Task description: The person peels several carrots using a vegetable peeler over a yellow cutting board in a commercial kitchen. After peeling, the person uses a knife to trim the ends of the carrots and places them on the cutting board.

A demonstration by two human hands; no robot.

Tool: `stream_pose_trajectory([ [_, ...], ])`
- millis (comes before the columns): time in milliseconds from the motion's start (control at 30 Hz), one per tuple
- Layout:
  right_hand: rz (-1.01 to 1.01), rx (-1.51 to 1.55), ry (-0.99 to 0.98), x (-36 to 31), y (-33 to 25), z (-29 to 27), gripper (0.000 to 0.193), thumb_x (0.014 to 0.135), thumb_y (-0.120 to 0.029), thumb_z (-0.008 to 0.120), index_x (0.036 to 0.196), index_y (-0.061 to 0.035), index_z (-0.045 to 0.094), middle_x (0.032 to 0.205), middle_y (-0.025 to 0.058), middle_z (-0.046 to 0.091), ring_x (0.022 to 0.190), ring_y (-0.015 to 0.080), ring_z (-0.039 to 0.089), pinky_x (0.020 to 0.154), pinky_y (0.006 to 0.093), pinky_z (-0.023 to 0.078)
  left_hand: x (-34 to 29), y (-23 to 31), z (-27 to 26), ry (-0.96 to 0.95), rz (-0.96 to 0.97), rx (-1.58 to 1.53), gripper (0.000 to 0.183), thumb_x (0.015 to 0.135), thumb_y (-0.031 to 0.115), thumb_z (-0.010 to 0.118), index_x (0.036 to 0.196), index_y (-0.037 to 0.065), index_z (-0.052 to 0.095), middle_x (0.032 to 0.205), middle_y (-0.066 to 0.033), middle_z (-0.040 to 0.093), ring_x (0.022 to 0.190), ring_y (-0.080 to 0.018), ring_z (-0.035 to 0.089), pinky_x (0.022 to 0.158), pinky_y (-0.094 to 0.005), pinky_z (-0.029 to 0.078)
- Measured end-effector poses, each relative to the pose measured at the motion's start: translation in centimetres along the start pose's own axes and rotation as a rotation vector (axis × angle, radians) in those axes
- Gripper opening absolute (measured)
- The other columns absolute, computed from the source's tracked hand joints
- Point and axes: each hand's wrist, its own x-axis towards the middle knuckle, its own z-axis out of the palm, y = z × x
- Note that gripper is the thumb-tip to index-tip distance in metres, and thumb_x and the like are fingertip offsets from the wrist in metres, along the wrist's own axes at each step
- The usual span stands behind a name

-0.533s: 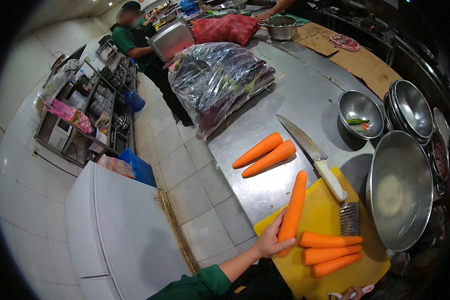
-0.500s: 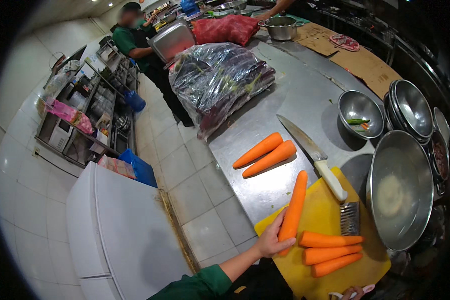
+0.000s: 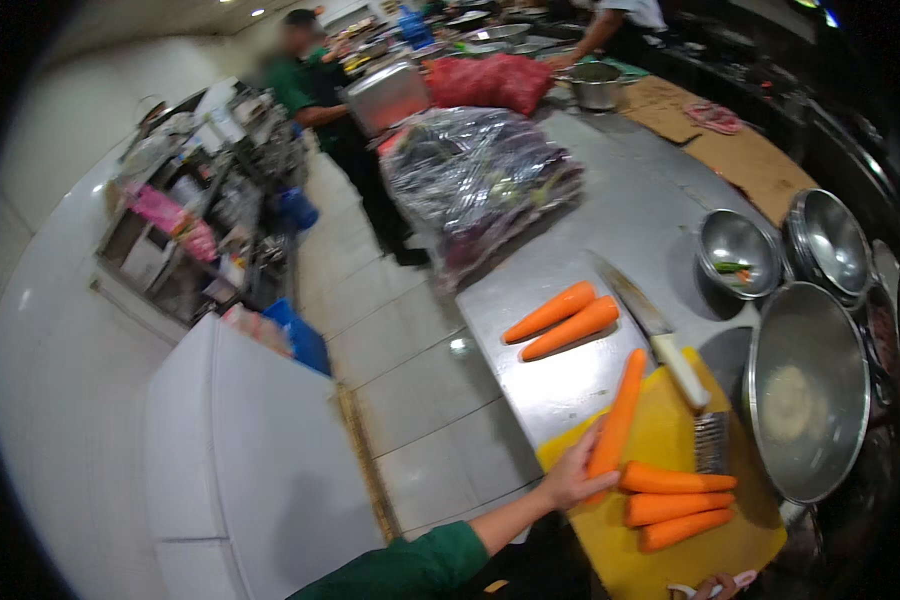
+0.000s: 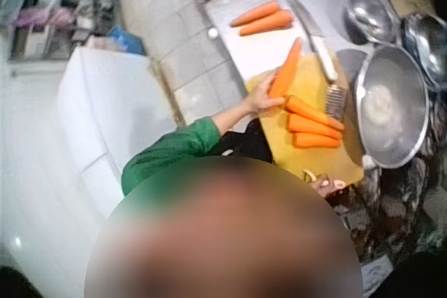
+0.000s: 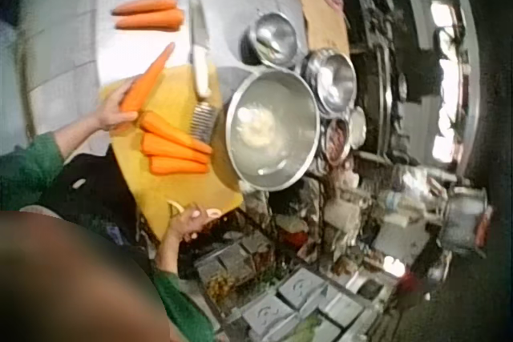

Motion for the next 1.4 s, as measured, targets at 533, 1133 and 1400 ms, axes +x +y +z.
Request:
stream_pose_trajectory([
  [533,-0.292,-0.085,-0.004,0.1,5.6,0.3,0.020,0.087,-0.013,0.057,0.100,0.0024,0.058,0.126,0.0271,0.042,0.109,0.0389,0.045,0.089,0.0435,0.041,0.6,-1.0,-0.4,0.046,0.189,-0.153,0.087,0.083,0.026,0.064,0.144,-0.001,0.010,0.143,-0.0144,0.029,0.130,-0.0214,0.031,0.107,-0.0308,0.024],
  [1133,-0.308,-0.145,0.087,-0.8,1.2,-0.2,0.025,0.083,-0.014,0.058,0.102,0.0024,0.059,0.124,0.0289,0.045,0.118,0.0411,0.041,0.099,0.0445,0.034,1.3,-2.9,-0.5,0.161,0.265,0.003,0.083,0.080,0.030,0.066,0.141,-0.002,0.020,0.129,-0.0168,0.045,0.118,-0.0239,0.045,0.100,-0.0316,0.034],
  [1400,-0.148,-0.027,0.068,-1.5,-1.4,-0.3,0.024,0.082,-0.015,0.058,0.099,0.0017,0.061,0.104,0.0221,0.056,0.092,0.0337,0.053,0.081,0.0396,0.045,-0.6,-0.9,-0.7,0.126,0.227,0.138,0.087,0.079,0.033,0.066,0.142,-0.002,0.017,0.131,-0.0202,0.043,0.121,-0.0265,0.044,0.101,-0.0323,0.033],
])
